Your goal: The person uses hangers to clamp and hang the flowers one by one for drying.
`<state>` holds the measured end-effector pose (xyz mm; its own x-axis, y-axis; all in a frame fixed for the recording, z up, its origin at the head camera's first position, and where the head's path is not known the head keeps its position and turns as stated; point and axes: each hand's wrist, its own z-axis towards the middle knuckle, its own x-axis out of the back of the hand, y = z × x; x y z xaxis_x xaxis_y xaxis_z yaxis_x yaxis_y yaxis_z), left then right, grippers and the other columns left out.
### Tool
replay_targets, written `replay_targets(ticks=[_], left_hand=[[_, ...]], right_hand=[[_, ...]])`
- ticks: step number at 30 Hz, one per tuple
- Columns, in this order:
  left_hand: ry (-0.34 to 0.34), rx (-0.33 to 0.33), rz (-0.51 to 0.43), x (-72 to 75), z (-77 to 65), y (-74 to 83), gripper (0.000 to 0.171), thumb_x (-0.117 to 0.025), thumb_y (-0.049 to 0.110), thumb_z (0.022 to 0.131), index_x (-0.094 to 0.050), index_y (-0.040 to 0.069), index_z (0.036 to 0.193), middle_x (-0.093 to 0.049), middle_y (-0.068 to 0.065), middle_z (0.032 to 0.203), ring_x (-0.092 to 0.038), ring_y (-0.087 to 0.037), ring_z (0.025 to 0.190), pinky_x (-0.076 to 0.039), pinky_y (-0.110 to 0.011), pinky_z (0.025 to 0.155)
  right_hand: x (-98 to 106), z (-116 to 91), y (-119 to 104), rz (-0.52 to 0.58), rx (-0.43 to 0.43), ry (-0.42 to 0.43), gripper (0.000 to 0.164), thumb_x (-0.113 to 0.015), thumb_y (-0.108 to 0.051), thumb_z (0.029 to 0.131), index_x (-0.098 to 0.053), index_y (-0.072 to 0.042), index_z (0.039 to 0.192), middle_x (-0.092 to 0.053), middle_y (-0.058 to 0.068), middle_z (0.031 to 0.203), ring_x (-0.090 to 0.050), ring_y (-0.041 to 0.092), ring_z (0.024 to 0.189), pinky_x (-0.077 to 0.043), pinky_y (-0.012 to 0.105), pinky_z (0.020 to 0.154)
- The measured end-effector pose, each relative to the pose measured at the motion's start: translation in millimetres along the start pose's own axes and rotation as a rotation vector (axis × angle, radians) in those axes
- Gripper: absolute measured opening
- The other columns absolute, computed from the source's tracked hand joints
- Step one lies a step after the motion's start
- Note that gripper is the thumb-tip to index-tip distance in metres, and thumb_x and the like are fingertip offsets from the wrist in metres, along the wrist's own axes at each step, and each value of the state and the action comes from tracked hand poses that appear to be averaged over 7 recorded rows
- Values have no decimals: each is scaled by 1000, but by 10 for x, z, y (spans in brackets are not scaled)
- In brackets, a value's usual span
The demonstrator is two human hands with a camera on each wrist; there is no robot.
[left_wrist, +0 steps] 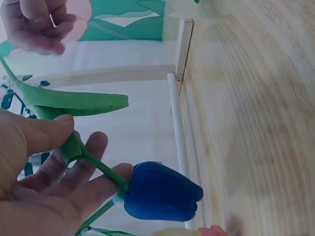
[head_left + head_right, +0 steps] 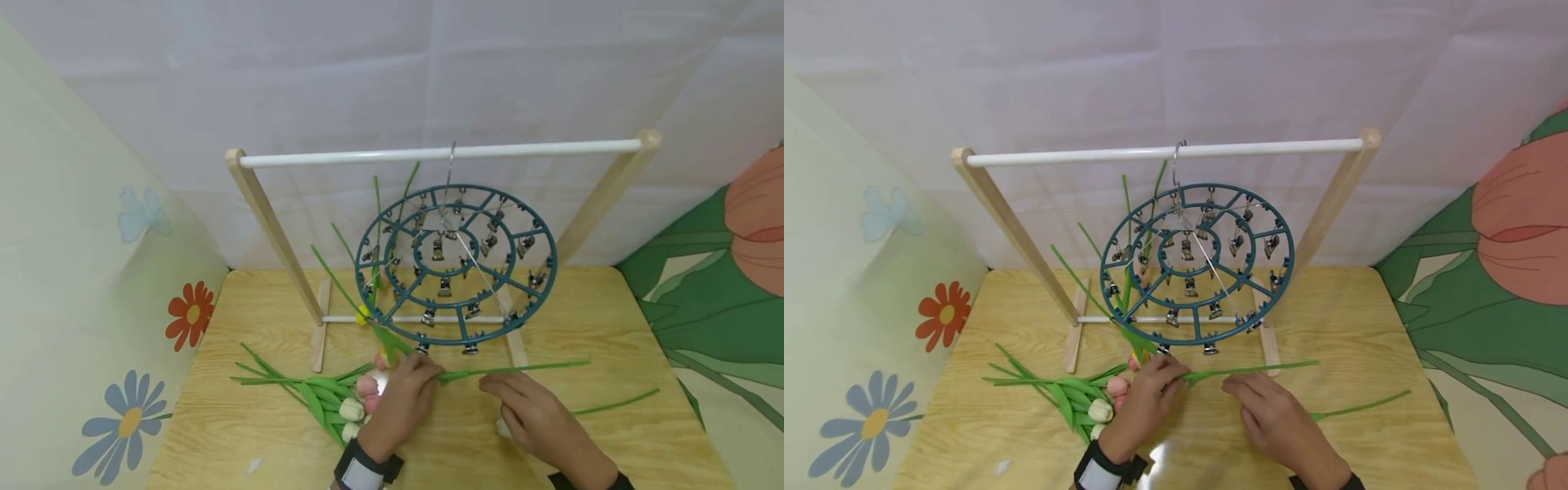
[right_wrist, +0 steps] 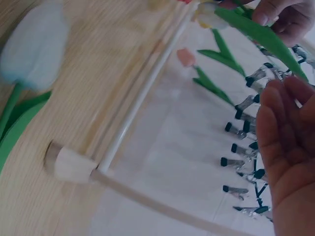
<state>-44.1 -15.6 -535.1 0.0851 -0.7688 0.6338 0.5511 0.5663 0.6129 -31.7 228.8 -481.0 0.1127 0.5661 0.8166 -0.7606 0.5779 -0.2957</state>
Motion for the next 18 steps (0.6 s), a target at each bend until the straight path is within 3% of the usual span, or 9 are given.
replay_targets(ticks=[2,8,13,15,18], left_hand=[[25,1,-51,27,-3,-16,19,-73,0,90,-76,10,105,-67,-3,104,-67,-17,98,-60,-25,85],[93,18,-133,75,-39,-69,21,-73,-3,86,-73,8,104,-69,-5,105,-67,-20,101,-60,-31,87],[129,54,-184,121,-73,-97,24,-74,-3,85,-72,9,105,-72,-3,108,-69,-19,103,-60,-34,90],[137,67,-208,141,-81,-108,25,-74,-5,84,-71,9,105,-73,-2,109,-70,-18,103,-61,-34,91],[137,94,-248,167,-92,-126,25,-74,-5,85,-71,8,106,-73,-3,108,-70,-17,100,-62,-31,89]], right_hand=[[-5,46,-19,4,-13,1,42,-33,-21,111,-73,-10,118,-72,0,114,-69,15,99,-55,15,85],[-59,214,-82,40,10,36,43,-36,-27,112,-71,-4,121,-73,4,115,-70,16,96,-57,17,80],[-100,342,-124,50,19,7,32,-46,-20,111,-68,-5,129,-71,6,130,-70,21,110,-53,16,100],[-120,397,-135,63,23,4,31,-52,-16,108,-64,-4,134,-72,6,128,-71,20,110,-53,17,100],[-158,474,-150,89,29,13,36,-59,-12,105,-60,0,138,-73,4,115,-72,17,101,-58,20,90]])
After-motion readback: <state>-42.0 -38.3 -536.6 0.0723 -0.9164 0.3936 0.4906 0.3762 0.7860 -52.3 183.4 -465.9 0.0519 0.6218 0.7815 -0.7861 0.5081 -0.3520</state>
